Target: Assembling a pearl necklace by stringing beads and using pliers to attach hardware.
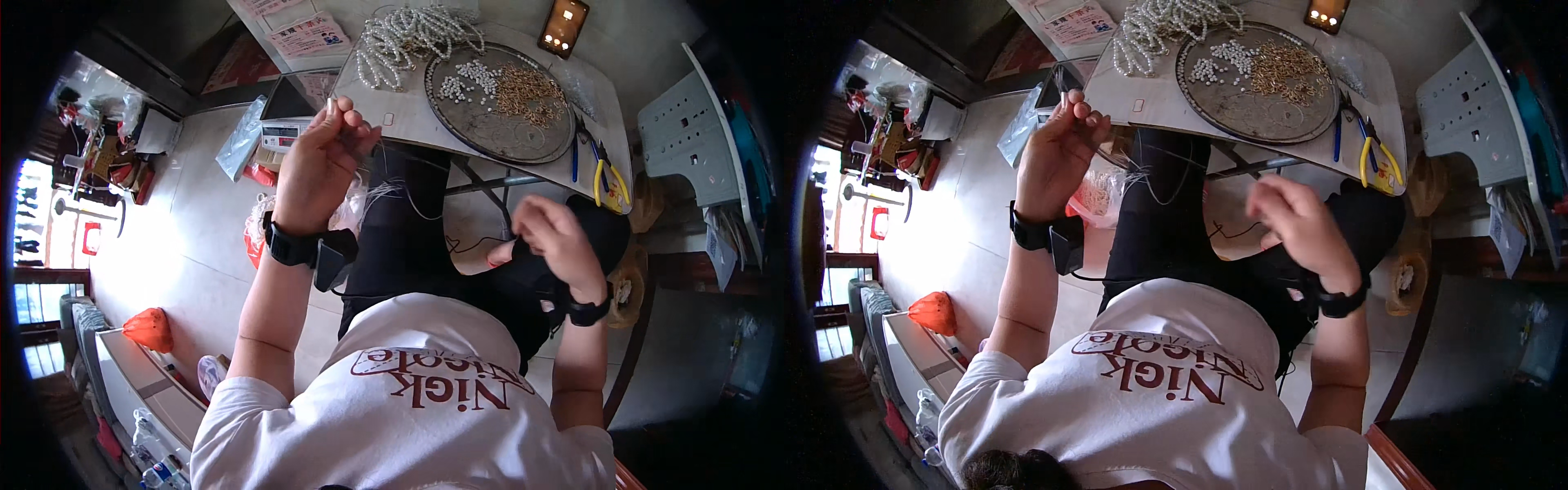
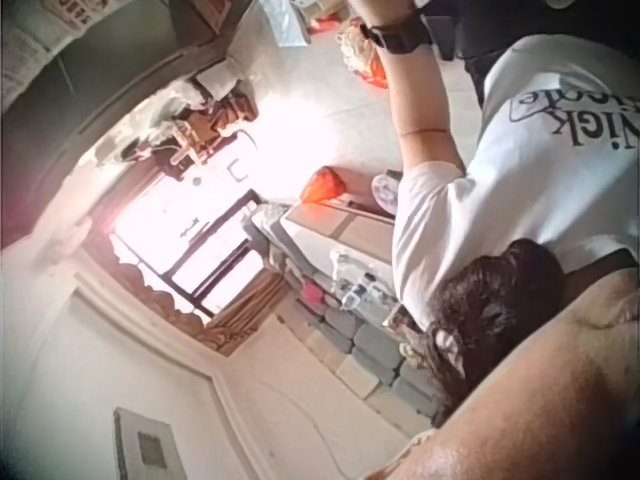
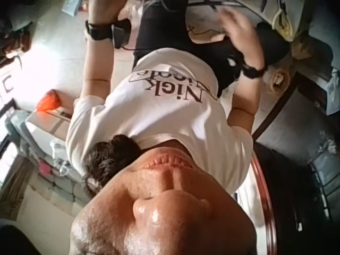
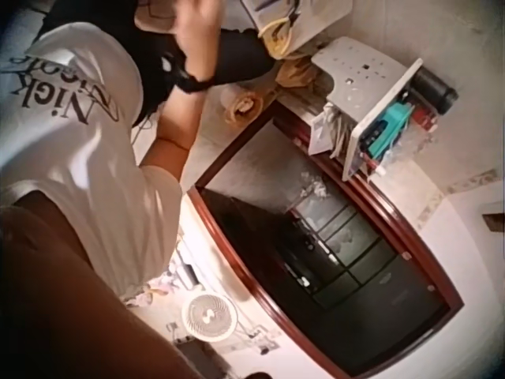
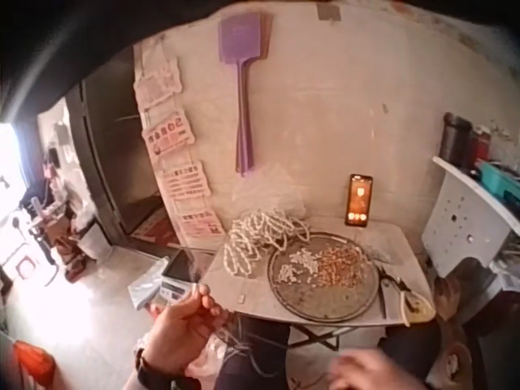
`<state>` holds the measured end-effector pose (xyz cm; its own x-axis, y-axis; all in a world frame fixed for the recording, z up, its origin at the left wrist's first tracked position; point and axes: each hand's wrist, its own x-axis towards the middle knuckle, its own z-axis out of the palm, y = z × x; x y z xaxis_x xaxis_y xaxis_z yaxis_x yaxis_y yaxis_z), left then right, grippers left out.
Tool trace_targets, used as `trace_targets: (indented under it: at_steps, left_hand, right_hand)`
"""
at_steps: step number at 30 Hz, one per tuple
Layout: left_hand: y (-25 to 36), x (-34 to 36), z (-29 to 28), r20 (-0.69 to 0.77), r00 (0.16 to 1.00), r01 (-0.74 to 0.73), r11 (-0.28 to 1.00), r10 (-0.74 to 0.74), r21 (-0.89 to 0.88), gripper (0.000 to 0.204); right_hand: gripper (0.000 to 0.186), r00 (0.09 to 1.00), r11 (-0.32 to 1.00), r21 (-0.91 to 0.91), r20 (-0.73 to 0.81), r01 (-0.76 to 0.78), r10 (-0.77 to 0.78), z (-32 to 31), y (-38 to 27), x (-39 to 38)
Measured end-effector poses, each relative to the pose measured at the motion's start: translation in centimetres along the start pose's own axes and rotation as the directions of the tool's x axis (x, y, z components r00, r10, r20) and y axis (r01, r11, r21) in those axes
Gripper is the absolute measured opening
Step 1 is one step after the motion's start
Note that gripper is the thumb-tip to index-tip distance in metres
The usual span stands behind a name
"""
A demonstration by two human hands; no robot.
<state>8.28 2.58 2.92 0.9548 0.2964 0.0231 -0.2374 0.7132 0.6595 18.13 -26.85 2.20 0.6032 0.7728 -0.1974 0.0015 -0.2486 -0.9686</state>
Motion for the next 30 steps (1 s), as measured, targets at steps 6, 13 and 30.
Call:
trace_targets:
  at_steps: [6, 13, 30]
  left_hand:
    - [3.4, -1.4, -4.0, -0.179, 0.980, -0.100, 0.994, 0.091, -0.039, 0.016]
    - [4.1, -1.3, -7.0, -0.197, 0.970, -0.160, 0.984, 0.142, -0.079, 0.018]
    - [0.2, -4.4, 4.1, 0.048, 0.990, -0.126, 0.990, 0.129, -0.063, 0.012]
  right_hand:
    - [0.023, 0.905, 0.975, -0.028, -0.379, -0.220, 0.193, -7.2, 2.4, -8.8]
    - [0.026, 0.730, 0.975, 0.090, -0.650, -0.202, 0.211, -12.6, 9.4, -21.2]
    - [0.031, 0.508, 0.890, -0.418, -0.735, 0.182, -0.449, -2.2, -1.1, -9.2]
